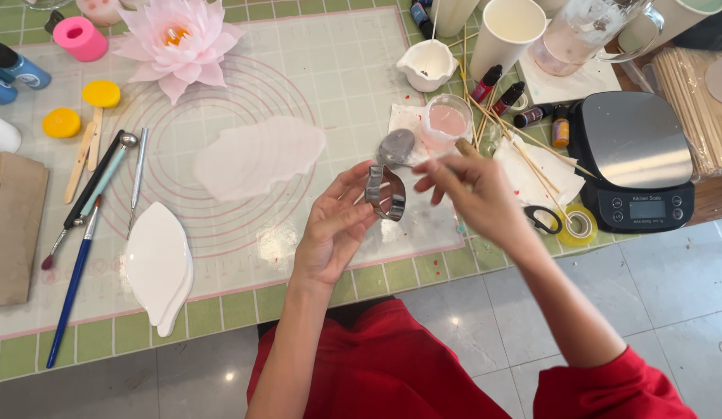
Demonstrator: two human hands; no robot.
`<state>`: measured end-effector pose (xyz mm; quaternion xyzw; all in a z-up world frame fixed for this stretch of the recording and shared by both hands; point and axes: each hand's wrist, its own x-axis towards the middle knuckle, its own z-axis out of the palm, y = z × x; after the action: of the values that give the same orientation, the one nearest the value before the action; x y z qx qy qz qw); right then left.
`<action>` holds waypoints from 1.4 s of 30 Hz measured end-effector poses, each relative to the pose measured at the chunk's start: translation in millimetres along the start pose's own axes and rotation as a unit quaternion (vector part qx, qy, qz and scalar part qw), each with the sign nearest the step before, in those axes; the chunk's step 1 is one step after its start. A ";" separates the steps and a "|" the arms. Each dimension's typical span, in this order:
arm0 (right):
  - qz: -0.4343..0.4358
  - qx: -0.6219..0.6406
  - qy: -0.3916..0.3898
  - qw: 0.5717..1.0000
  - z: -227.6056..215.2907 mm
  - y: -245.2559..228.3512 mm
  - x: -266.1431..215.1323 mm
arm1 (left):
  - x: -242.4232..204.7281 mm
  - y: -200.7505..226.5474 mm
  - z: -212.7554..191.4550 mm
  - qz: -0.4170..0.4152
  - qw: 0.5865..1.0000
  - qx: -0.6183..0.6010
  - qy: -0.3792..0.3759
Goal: The recorder trims small red wax pieces using scissors and uses a metal leaf-shaped cutter on a sheet of white wax to create candle art components.
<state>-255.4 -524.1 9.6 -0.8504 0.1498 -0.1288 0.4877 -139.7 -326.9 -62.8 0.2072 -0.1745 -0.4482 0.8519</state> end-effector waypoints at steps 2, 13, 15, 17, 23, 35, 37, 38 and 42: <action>0.020 0.038 -0.003 0.999 12.1 8.5 -10.1 | 0.1 -0.3 0.7 0.002 1.000 0.001 -0.005; 0.074 0.074 0.021 0.994 32.6 -2.4 -26.3 | -2.1 0.6 22.4 0.070 0.971 0.227 -0.036; 0.068 0.001 0.007 0.998 32.7 -7.1 -26.8 | -1.6 -0.6 21.5 0.089 0.953 0.288 -0.032; 0.053 0.007 -0.004 0.999 31.5 -3.0 -27.2 | -2.0 1.9 24.2 0.085 0.954 0.286 -0.020; 0.045 0.031 0.009 0.998 26.9 0.2 -22.2 | -0.9 -6.0 13.7 0.062 0.966 0.252 0.011; -0.024 -0.094 0.056 0.994 32.9 13.3 -18.5 | 8.0 -16.4 3.6 -0.007 0.960 0.274 0.057; -0.042 -0.113 0.059 0.991 29.6 20.5 -17.0 | 9.8 -13.8 9.9 -0.017 0.954 0.294 0.059; -0.036 -0.109 0.047 0.992 27.1 24.3 -16.2 | 9.9 -11.9 15.2 0.001 0.944 0.326 0.043; 0.049 -0.048 -0.010 0.998 23.6 13.4 -13.6 | 13.9 -4.7 27.0 0.007 0.911 0.411 0.026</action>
<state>-261.1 -506.7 -14.6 -0.8656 0.1921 -0.0891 0.4537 -148.5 -346.2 -40.7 0.5489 -0.3225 -0.3252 0.6992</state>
